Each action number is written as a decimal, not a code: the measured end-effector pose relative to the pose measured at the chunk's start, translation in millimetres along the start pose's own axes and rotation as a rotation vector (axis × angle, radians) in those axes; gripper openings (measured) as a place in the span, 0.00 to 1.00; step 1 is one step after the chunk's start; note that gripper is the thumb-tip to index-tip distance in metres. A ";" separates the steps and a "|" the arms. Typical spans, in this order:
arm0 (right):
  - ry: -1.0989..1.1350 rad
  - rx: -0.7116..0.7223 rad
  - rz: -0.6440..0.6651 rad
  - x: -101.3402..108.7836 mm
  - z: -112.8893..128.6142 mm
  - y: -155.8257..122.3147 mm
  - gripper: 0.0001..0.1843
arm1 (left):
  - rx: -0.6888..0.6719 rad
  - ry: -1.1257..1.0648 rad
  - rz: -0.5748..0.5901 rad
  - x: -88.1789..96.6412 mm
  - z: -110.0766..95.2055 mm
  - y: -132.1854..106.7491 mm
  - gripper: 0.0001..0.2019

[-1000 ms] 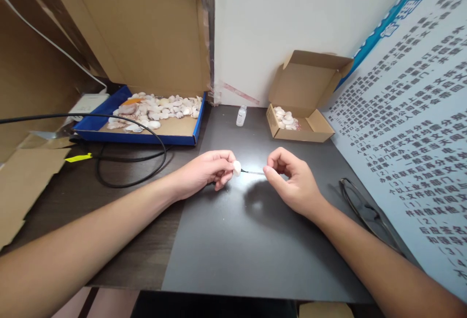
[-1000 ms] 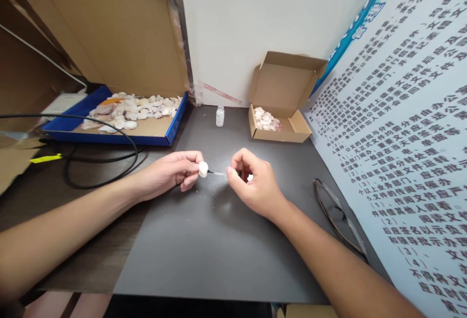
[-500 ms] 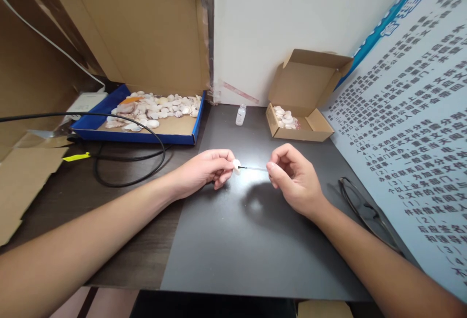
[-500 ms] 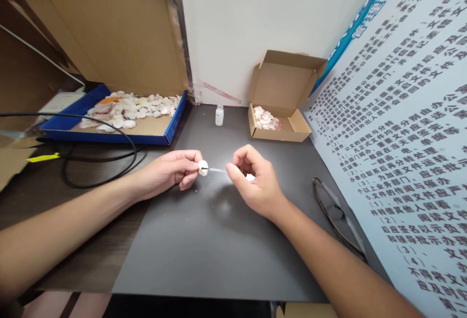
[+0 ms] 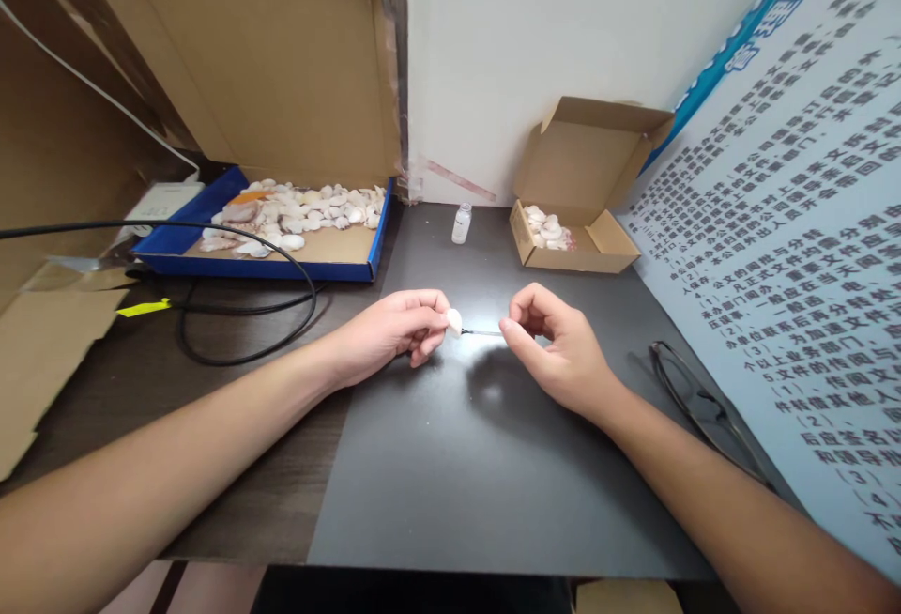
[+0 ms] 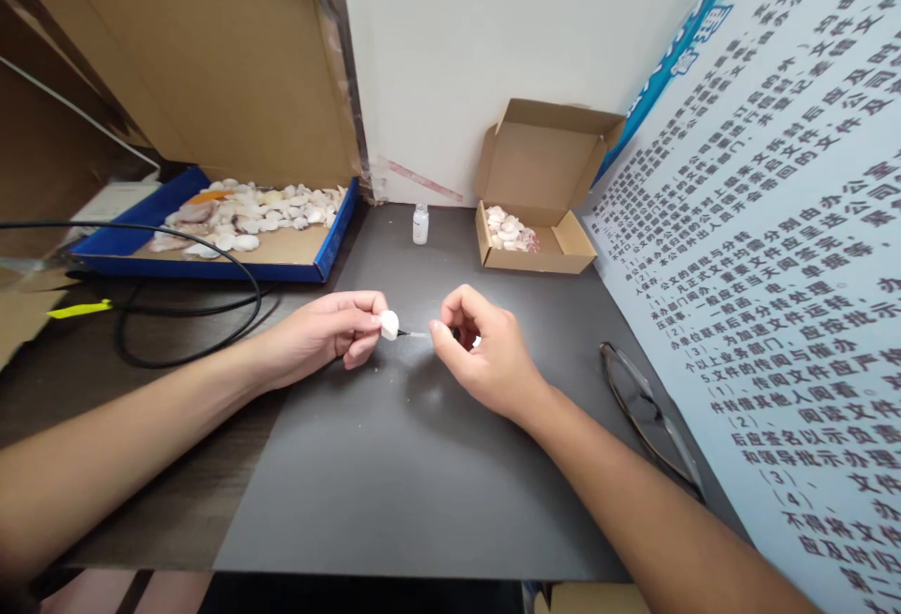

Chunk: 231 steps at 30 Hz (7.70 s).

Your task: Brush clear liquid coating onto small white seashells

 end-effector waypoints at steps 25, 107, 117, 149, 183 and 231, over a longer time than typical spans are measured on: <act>-0.037 0.031 0.024 0.7 0.0 -0.2 0.09 | 0.007 0.000 -0.011 0.3 0.2 -0.2 0.09; -0.085 0.074 -0.102 3.5 1.8 -2.9 0.10 | -0.037 -0.145 -0.090 1.6 0.6 0.0 0.08; 0.123 -0.023 -0.157 3.2 -12.1 3.0 0.16 | -0.023 -0.182 -0.083 1.5 -1.2 -1.4 0.05; -0.357 0.017 -0.301 45.4 -9.2 159.0 0.10 | -0.009 -0.123 -0.034 2.3 -2.2 -1.8 0.05; -0.493 -0.218 -0.179 39.4 -10.4 178.0 0.08 | -0.010 -0.109 -0.026 2.8 -1.3 -1.1 0.04; 0.197 -0.044 -0.313 13.1 6.2 28.4 0.17 | -0.036 -0.034 -0.014 1.8 0.4 -1.7 0.12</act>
Point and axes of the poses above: each hand's wrist, its own y-axis towards the middle knuckle, its own x-axis out of the back of the hand, z = x × y, the point moved 1 cm from there along y, towards the middle knuckle, and after that the axes turned 9 degrees about z, right-handed, at the moved point
